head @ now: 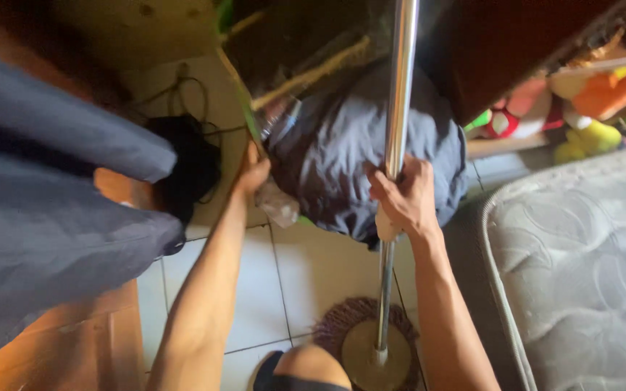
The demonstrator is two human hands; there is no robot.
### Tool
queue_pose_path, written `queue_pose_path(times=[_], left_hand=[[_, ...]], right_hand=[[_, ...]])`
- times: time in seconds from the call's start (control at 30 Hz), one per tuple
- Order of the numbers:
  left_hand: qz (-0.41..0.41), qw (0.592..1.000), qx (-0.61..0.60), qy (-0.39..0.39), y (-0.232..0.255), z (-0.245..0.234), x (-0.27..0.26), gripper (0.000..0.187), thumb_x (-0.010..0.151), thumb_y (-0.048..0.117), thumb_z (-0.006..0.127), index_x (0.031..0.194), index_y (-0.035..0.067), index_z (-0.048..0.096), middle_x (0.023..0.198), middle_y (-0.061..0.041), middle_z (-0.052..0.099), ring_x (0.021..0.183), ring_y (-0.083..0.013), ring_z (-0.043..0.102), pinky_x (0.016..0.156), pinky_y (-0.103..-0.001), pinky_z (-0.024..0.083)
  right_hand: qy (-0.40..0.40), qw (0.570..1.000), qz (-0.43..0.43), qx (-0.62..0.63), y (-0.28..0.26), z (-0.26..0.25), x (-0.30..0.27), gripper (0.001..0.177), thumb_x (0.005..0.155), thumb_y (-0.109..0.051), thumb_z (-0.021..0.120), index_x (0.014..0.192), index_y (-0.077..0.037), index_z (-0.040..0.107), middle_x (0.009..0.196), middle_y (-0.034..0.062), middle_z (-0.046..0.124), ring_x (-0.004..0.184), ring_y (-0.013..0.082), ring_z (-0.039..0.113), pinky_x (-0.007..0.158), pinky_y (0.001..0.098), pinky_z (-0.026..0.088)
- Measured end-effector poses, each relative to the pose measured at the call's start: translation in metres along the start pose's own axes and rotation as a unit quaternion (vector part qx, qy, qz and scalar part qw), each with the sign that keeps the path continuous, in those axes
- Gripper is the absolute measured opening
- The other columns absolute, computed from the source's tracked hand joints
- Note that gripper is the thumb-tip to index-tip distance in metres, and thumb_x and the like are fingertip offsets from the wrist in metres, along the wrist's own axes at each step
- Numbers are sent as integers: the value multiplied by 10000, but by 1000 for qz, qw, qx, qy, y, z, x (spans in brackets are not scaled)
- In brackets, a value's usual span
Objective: Mopping a tiled floor in a bedroom area around furniture.
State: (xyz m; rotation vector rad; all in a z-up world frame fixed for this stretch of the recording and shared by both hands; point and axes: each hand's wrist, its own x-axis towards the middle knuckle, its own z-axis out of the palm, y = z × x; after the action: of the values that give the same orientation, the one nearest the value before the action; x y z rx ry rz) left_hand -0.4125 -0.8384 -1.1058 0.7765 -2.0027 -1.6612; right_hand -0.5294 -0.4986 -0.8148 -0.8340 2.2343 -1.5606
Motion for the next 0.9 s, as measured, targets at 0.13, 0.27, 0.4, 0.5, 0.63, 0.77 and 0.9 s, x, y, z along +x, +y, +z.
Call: queue_pose_path(times=[0.13,0.27,0.4,0.5,0.63,0.77,0.9], left_hand=[[-166,977,131,-22,-28,3,43,736,949,261,439,1628,162,173,1684,-115,248,1528,-291,247,1210,-371,241],[-115,972,194,-67,-32,7,70,803,1008,351,462,1645,95,44,1716,-158,124,1577,-315,157,1261,-352,197],[-92,973,209,-11,28,16,76,796,957,279,509,1658,98,177,1576,-195,389,1415,-356,426,1171,-402,375],[-63,970,233,32,40,18,99,804,923,233,554,1666,96,280,1474,-227,591,1306,-386,618,1112,-438,508],[27,922,369,116,45,17,59,795,913,246,679,1603,92,314,1412,-240,603,1233,-443,611,1070,-496,481],[-78,940,326,58,62,10,27,855,937,324,569,1643,73,157,1613,-251,344,1406,-455,421,1138,-507,375],[-145,964,201,-92,184,-48,-79,1134,898,658,556,1616,65,-91,1689,-246,4,1550,-392,95,1225,-461,164]], right_hand=[[3,999,-38,-4,-1,-14,9,267,946,-223,715,769,-41,636,624,54,692,517,115,687,449,280,571],[19,999,-26,-20,-7,-20,20,262,931,-233,716,758,-46,657,615,62,697,522,116,689,476,290,563],[19,999,-35,-27,-6,-19,38,250,944,-240,705,788,-48,673,633,57,705,498,119,669,473,292,571],[30,998,-44,-22,-11,-16,55,215,923,-187,701,783,-28,667,625,62,695,534,118,671,501,292,549],[26,999,-18,14,-8,-13,39,189,920,-177,724,804,-28,715,642,66,695,545,121,655,494,296,530],[21,999,-36,-17,-38,-28,21,196,924,-134,711,774,-9,688,641,65,703,528,126,684,490,289,571],[-36,998,47,-34,-88,-54,-8,134,856,-61,705,742,5,728,646,87,716,524,156,697,504,297,593]])
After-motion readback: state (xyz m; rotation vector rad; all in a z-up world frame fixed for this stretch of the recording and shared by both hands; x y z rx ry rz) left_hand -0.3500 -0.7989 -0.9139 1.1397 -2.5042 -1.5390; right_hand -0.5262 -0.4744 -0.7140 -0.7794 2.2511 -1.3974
